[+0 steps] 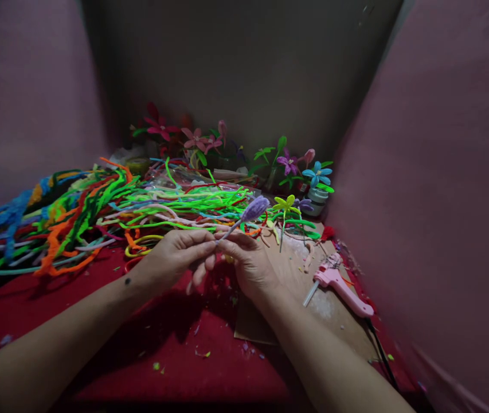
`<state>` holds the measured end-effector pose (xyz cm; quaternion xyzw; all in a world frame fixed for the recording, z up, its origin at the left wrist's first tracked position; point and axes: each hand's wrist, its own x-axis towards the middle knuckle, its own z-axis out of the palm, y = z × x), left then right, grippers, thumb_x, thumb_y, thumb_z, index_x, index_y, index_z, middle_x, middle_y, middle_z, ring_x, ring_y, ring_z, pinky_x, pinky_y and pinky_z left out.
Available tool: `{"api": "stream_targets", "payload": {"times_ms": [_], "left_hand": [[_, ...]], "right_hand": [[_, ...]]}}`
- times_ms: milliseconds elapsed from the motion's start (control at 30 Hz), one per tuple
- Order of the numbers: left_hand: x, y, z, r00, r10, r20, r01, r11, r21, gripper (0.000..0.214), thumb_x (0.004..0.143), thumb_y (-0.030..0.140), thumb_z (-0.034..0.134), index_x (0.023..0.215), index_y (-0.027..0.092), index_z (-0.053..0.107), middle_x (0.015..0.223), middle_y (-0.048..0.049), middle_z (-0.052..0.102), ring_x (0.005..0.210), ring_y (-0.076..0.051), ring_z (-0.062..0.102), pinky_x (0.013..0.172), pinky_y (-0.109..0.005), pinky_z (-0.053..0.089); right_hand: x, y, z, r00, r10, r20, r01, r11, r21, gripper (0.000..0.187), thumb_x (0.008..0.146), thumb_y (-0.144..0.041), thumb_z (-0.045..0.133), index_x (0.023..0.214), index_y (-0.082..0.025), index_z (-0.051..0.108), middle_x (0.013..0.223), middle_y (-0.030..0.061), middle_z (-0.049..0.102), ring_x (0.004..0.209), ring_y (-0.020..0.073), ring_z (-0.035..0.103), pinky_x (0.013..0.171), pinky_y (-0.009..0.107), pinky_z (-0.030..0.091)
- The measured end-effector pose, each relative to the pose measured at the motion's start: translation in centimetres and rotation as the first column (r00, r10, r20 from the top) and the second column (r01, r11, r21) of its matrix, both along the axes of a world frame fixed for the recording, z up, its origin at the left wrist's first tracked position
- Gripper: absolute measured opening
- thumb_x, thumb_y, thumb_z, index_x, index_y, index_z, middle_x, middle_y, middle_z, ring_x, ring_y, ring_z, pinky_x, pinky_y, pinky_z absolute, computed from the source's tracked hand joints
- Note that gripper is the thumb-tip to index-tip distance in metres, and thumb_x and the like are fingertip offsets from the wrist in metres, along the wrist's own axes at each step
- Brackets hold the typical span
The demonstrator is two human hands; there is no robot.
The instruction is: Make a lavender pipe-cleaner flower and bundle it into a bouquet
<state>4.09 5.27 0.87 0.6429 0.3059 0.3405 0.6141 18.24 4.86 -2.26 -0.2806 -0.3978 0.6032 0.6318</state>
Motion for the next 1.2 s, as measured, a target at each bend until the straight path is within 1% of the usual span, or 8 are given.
{"api": "stream_targets", "payload": {"times_ms": [100, 267, 433, 567, 700, 900, 1067, 1200], "left_hand": [[0.3, -0.1, 0.0, 0.993, 0.090, -0.070, -0.084, 0.992, 0.092, 0.024, 0.086, 0.027, 0.045, 0.065, 0.015, 0.051, 0.040, 0.0038, 0.053, 0.034, -0.009, 0.052, 0.039, -0.018, 0.041], [0.6, -0.1, -0.3, 0.981, 0.195, -0.004, -0.193, 0.972, 0.132, 0.003, 0.075, 0.017, 0.056, 0.073, 0.015, 0.055, 0.060, 0.0047, 0.059, 0.045, -0.008, 0.057, 0.048, -0.019, 0.046], [0.7, -0.3, -0.5, 0.953, 0.302, -0.034, -0.292, 0.941, 0.169, 0.009, 0.077, 0.022, 0.056, 0.072, 0.015, 0.059, 0.048, 0.0055, 0.055, 0.039, -0.007, 0.051, 0.043, -0.018, 0.040], [0.5, -0.4, -0.4, 0.974, 0.227, -0.009, -0.225, 0.970, 0.090, 0.016, 0.080, 0.028, 0.054, 0.069, 0.015, 0.055, 0.042, 0.0047, 0.054, 0.034, -0.008, 0.049, 0.039, -0.019, 0.039], [0.3, -0.1, -0.4, 0.984, 0.143, 0.104, -0.140, 0.990, -0.035, 0.017, 0.079, 0.027, 0.056, 0.068, 0.015, 0.055, 0.041, 0.0047, 0.054, 0.030, -0.007, 0.046, 0.034, -0.017, 0.037], [0.0, 0.3, -0.5, 0.980, 0.038, 0.198, 0.012, 0.969, -0.245, 0.020, 0.079, 0.027, 0.058, 0.064, 0.015, 0.052, 0.037, 0.0059, 0.050, 0.023, -0.006, 0.039, 0.026, -0.015, 0.031], [-0.1, 0.6, -0.8, 0.985, -0.018, 0.170, 0.055, 0.974, -0.221, 0.022, 0.081, 0.028, 0.057, 0.065, 0.014, 0.054, 0.038, 0.0044, 0.052, 0.025, -0.007, 0.042, 0.026, -0.016, 0.033], [-0.1, 0.7, -1.2, 0.989, -0.049, 0.138, 0.068, 0.988, -0.140, 0.023, 0.081, 0.031, 0.056, 0.067, 0.014, 0.055, 0.042, 0.0027, 0.055, 0.029, -0.008, 0.047, 0.030, -0.017, 0.036]], "right_hand": [[-0.1, -0.1, 0.0, 0.998, -0.046, -0.040, 0.044, 0.998, -0.041, 0.012, 0.057, -0.015, 0.076, 0.064, -0.023, 0.070, 0.070, -0.0030, 0.069, 0.077, 0.0150, 0.061, 0.078, 0.032, 0.046], [-0.2, -0.2, -0.1, 0.996, -0.059, -0.067, 0.054, 0.996, -0.070, 0.012, 0.054, -0.017, 0.078, 0.060, -0.022, 0.069, 0.066, -0.0040, 0.068, 0.073, 0.0142, 0.060, 0.076, 0.030, 0.046], [-0.1, -0.1, -0.2, 0.999, -0.024, -0.033, 0.022, 0.997, -0.074, 0.011, 0.057, -0.020, 0.078, 0.065, -0.023, 0.071, 0.068, -0.0023, 0.068, 0.065, 0.0143, 0.059, 0.064, 0.029, 0.046], [-0.1, -0.3, 0.2, 0.997, 0.000, 0.076, 0.000, 1.000, -0.008, 0.012, 0.062, -0.023, 0.075, 0.073, -0.020, 0.072, 0.071, 0.0003, 0.068, 0.068, 0.0157, 0.059, 0.069, 0.030, 0.047], [0.0, -0.4, 0.4, 0.989, 0.072, 0.132, -0.075, 0.997, 0.021, 0.014, 0.067, -0.024, 0.071, 0.080, -0.021, 0.072, 0.078, 0.0005, 0.068, 0.073, 0.0159, 0.060, 0.072, 0.030, 0.046], [0.2, -0.4, 0.6, 0.980, 0.142, 0.138, -0.144, 0.990, 0.005, 0.007, 0.071, -0.026, 0.068, 0.073, -0.020, 0.070, 0.064, -0.0018, 0.065, 0.062, 0.0124, 0.057, 0.069, 0.028, 0.043], [0.5, -0.9, 1.3, 0.948, -0.017, 0.318, 0.005, 0.999, 0.039, 0.013, 0.069, -0.028, 0.069, 0.063, -0.017, 0.066, 0.062, -0.0023, 0.061, 0.061, 0.0106, 0.053, 0.063, 0.024, 0.039], [0.6, -1.1, 1.3, 0.946, 0.006, 0.325, 0.004, 1.000, -0.030, 0.013, 0.069, -0.029, 0.069, 0.064, -0.016, 0.067, 0.059, -0.0022, 0.060, 0.054, 0.0096, 0.049, 0.053, 0.024, 0.034]]}}
